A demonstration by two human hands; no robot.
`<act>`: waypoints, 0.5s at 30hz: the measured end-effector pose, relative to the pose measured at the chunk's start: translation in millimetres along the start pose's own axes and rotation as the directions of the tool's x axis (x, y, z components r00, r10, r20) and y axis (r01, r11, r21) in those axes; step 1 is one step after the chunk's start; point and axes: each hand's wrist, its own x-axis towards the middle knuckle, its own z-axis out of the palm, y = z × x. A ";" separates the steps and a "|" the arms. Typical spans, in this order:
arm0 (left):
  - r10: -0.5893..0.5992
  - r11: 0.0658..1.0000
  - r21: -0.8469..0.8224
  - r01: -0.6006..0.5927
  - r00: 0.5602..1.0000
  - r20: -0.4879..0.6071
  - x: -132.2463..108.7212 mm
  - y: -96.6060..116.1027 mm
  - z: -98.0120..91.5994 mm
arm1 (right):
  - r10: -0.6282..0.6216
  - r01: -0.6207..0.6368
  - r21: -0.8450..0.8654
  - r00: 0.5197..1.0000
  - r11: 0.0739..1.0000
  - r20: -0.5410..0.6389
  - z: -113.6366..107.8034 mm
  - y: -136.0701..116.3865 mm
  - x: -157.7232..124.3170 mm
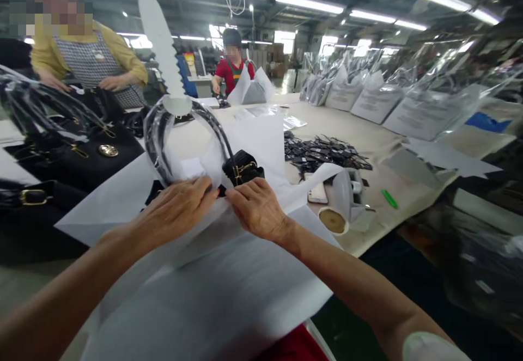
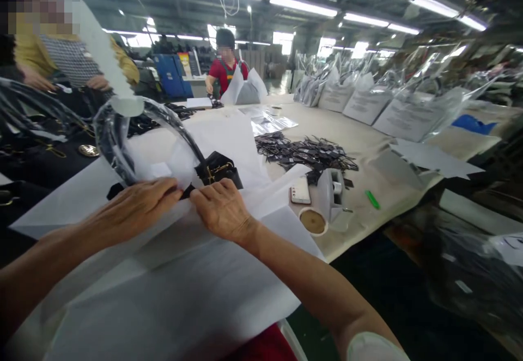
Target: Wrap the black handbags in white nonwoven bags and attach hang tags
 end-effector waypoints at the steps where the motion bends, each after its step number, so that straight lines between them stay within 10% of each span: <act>1: -0.008 0.998 0.057 0.007 1.000 0.008 1.6 2.0 -3.0 | 0.009 -0.009 -0.005 1.000 1.000 0.005 -2.4 0.3 1.5; 15: -0.092 0.919 0.380 0.107 0.994 -0.058 27.3 4.7 -34.9 | -0.087 0.070 -0.184 0.992 0.980 -0.086 -0.3 11.5 23.5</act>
